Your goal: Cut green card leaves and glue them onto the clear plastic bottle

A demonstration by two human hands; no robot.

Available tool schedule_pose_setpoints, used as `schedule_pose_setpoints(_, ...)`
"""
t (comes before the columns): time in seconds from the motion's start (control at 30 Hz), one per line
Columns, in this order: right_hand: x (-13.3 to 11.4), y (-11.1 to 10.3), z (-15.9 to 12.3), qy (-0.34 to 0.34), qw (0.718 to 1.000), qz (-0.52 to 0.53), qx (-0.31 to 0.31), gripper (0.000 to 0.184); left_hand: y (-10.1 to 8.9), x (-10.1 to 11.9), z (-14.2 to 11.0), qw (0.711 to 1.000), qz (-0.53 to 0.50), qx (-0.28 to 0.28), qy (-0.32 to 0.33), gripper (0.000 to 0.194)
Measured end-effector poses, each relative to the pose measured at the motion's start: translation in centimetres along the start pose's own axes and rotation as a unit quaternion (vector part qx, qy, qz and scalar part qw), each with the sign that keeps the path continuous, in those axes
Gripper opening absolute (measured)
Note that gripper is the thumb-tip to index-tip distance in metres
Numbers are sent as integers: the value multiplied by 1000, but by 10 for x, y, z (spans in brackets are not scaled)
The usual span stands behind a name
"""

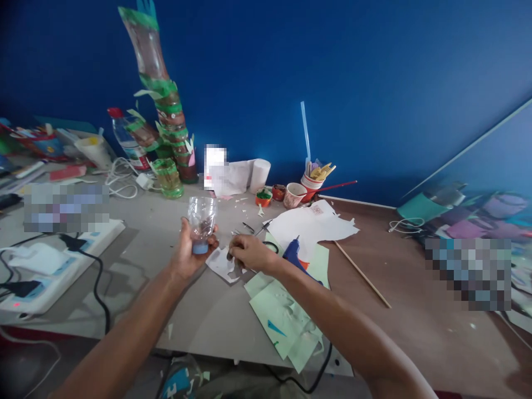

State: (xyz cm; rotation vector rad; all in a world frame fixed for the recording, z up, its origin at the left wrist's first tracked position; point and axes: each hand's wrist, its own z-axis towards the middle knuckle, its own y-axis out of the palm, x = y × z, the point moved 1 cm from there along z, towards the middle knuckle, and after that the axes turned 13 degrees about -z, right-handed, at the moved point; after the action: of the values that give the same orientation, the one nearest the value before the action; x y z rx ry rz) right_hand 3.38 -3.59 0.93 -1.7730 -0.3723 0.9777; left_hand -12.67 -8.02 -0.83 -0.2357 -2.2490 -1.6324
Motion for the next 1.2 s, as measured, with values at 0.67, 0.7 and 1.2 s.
schedule_pose_setpoints(0.67,28,-2,-35,50,715,697,11,14,-11,-12,2,971,226,-66,45,43)
schedule_pose_setpoints(0.7,28,-2,-35,47,713,699,10,14,-11,-13,1,969,231,-69,46,41)
schedule_pose_setpoints(1.2,43,6,-31,59,617,784,12,9,-30,-15,16,865,459,-80,186,45)
